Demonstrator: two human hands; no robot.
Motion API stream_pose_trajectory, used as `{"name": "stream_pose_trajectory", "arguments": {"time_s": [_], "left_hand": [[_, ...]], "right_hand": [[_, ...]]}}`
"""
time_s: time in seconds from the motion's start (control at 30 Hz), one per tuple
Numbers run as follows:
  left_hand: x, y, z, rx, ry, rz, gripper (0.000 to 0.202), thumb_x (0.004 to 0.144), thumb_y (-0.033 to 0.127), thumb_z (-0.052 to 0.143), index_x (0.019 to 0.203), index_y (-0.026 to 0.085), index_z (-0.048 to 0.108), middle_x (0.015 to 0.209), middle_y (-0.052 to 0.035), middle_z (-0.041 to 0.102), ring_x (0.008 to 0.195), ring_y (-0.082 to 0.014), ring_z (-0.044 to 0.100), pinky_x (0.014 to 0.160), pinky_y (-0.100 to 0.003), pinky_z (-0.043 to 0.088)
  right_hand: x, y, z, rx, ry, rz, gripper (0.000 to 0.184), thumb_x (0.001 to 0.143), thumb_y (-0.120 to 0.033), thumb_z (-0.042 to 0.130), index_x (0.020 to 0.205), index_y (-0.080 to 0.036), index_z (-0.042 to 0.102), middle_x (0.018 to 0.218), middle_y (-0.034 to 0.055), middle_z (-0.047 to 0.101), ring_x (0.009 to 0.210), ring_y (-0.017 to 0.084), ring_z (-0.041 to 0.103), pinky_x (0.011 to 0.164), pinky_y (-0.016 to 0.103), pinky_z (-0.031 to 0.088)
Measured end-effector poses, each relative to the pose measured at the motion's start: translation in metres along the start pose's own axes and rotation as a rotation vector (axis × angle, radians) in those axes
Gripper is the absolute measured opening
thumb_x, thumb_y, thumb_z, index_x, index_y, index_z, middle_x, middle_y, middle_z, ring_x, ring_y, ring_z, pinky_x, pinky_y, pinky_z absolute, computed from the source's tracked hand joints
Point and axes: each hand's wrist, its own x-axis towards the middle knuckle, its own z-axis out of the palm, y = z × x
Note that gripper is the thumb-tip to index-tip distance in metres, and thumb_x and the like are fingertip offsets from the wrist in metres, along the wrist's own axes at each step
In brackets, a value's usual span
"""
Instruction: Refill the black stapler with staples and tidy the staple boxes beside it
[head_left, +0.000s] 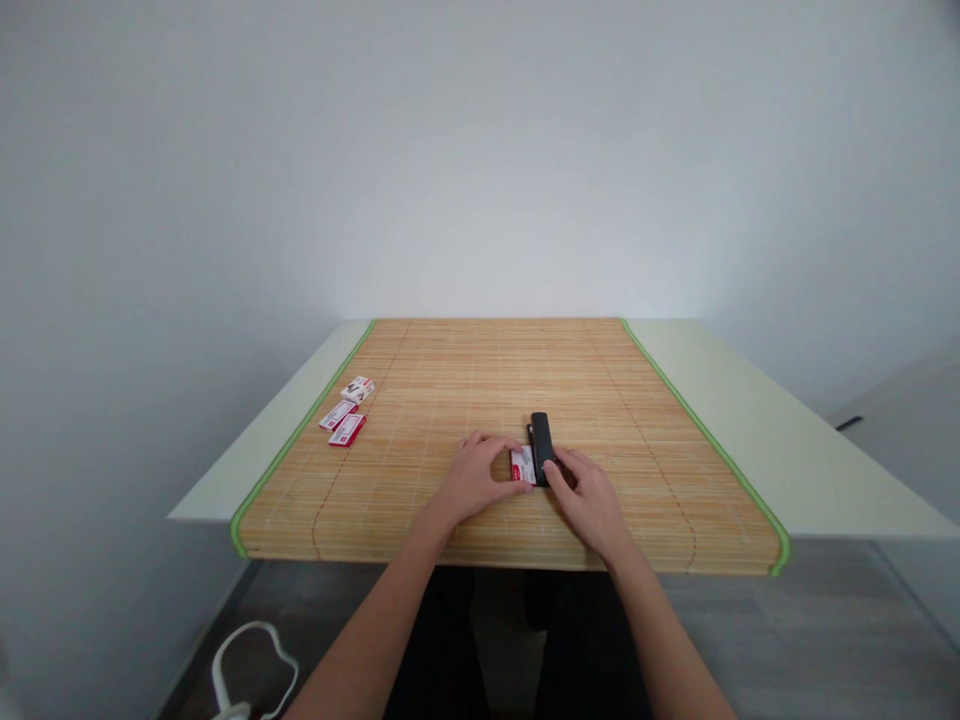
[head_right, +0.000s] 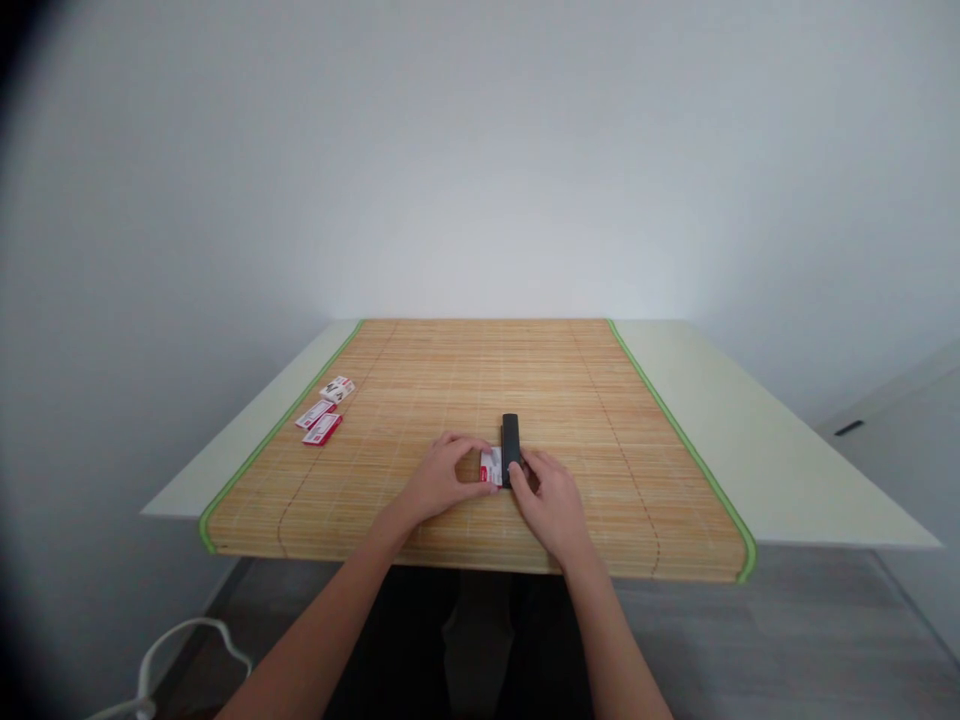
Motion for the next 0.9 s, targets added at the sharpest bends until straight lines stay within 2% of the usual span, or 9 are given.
{"name": "stream_pose_trajectory", "arguments": {"time_s": [0.17,0.57,0.7,0.8,0.9], "left_hand": [[0.0,0.0,0.001,0.007,0.002,0.007,0.053,0.075,0.05,0.085,0.122,0.032,0.066,0.125,-0.001,0.069,0.12,-0.0269,0.055,0.106,-0.044,0.04],[0.0,0.003,-0.001,-0.005,0.007,0.015,0.052,0.075,0.049,0.085,0.121,0.031,0.066,0.122,-0.0008,0.07,0.118,-0.0266,0.055,0.105,-0.042,0.041],[-0.004,0.007,-0.002,-0.028,0.0,0.017,0.063,0.072,0.053,0.086,0.127,0.032,0.064,0.128,-0.0028,0.068,0.123,-0.0286,0.054,0.108,-0.045,0.042],[-0.014,-0.001,-0.016,-0.021,0.079,0.008,0.067,0.08,0.054,0.079,0.139,0.033,0.056,0.142,-0.0034,0.059,0.132,-0.0271,0.05,0.114,-0.045,0.038],[-0.029,-0.028,-0.052,0.117,0.298,-0.139,0.047,0.094,0.048,0.063,0.136,0.028,0.057,0.14,-0.0062,0.059,0.132,-0.0258,0.05,0.116,-0.044,0.036]], "right_hand": [[0.0,-0.002,-0.001,0.028,-0.001,-0.008,0.035,0.101,-0.046,0.047,0.108,-0.022,0.073,0.099,0.0082,0.073,0.09,0.024,0.065,0.085,0.038,0.051],[0.001,-0.002,-0.001,0.064,-0.003,0.027,0.04,0.099,-0.048,0.049,0.113,-0.022,0.075,0.099,0.0091,0.076,0.087,0.024,0.067,0.082,0.038,0.053],[0.006,0.01,-0.015,0.103,-0.023,0.097,0.046,0.098,-0.053,0.048,0.122,-0.022,0.073,0.104,0.0095,0.077,0.089,0.025,0.069,0.085,0.04,0.053],[0.011,0.034,-0.036,0.056,0.072,0.17,0.051,0.097,-0.056,0.047,0.126,-0.021,0.07,0.102,0.0106,0.077,0.09,0.026,0.069,0.087,0.042,0.053],[0.013,0.058,-0.053,0.014,0.182,0.219,0.053,0.097,-0.057,0.044,0.122,-0.02,0.072,0.109,0.0124,0.076,0.096,0.028,0.068,0.09,0.044,0.052]]}}
